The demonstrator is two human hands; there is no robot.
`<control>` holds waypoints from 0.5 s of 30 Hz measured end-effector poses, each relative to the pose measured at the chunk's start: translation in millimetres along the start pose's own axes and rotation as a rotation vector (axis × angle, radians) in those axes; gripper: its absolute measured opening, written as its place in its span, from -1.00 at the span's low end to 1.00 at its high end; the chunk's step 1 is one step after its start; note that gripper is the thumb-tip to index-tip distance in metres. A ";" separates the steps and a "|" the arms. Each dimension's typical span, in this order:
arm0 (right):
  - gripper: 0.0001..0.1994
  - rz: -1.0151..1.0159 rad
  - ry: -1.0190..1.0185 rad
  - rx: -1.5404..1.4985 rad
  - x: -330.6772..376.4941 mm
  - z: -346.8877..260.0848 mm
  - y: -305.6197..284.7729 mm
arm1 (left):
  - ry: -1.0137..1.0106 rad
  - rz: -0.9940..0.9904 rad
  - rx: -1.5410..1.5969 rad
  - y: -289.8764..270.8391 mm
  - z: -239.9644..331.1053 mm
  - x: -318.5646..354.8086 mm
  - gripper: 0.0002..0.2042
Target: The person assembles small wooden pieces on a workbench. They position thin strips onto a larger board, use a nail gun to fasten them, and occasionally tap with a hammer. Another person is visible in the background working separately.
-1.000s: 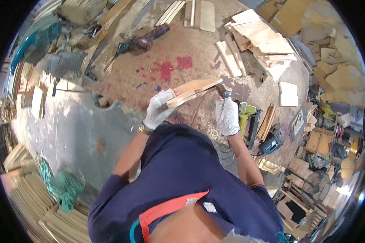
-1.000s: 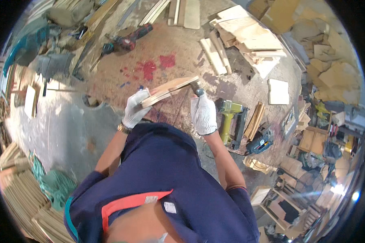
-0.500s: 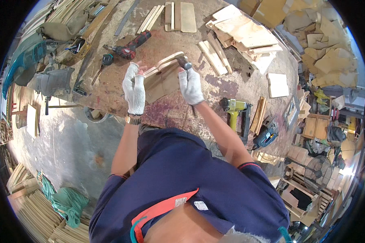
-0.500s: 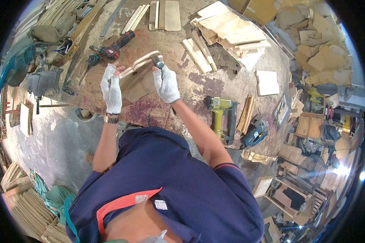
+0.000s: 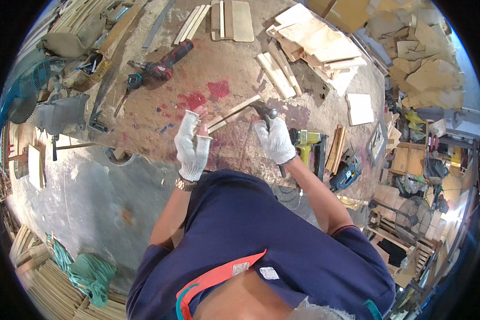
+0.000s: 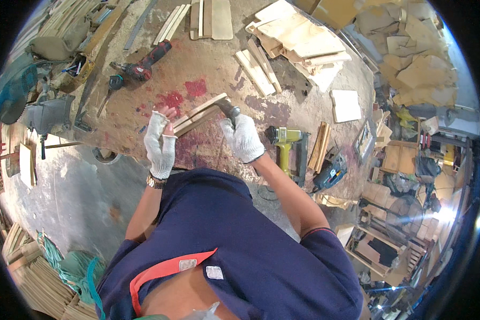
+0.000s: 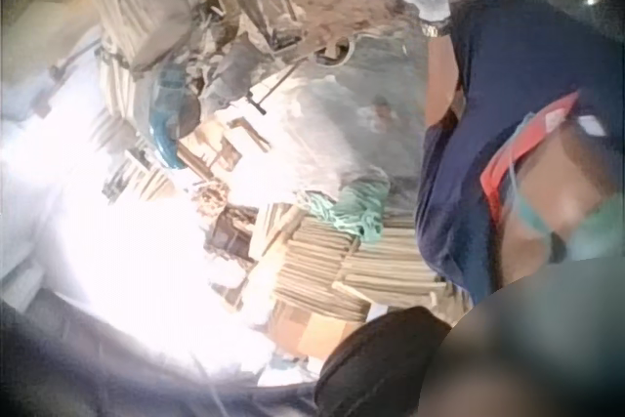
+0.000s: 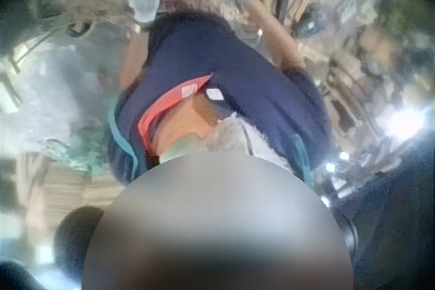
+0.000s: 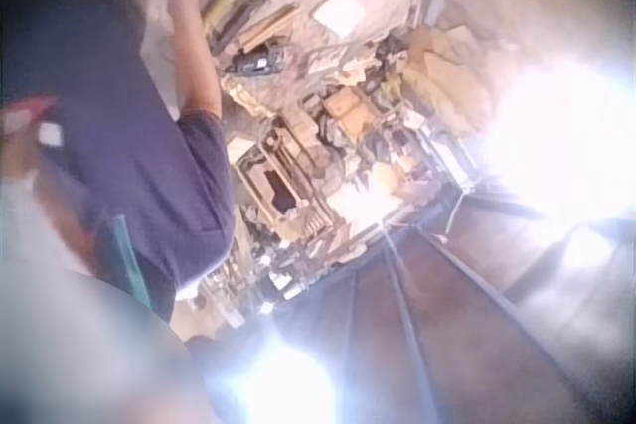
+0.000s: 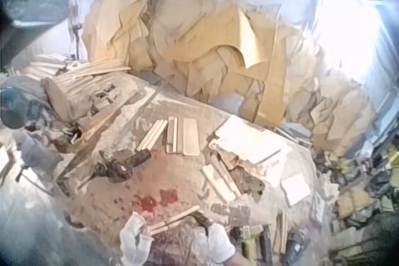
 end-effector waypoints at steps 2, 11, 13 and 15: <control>-0.69 -0.158 0.279 0.004 15.6 22.2 3.6 | 0.049 -0.065 -0.048 3.9 7.7 14.6 -0.63; -0.55 -0.456 0.588 0.319 77.4 51.7 -23.8 | 0.384 -0.316 -0.255 44.3 29.9 78.7 -0.54; -0.54 -0.495 0.520 0.458 80.8 52.5 -27.7 | 0.495 -0.374 -0.235 55.2 34.2 85.6 -0.55; -0.53 -0.442 0.645 0.354 89.2 63.9 -35.5 | 0.545 -0.399 -0.199 62.3 37.1 89.3 -0.67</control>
Point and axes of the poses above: each hand's wrist, its own x-axis away from the middle knuckle, its own y-axis out of the palm, z = x × y, the point moved 10 cm from there along -x, towards the middle knuckle, and after that the axes turned 3 degrees about y, right-handed, at the moved point
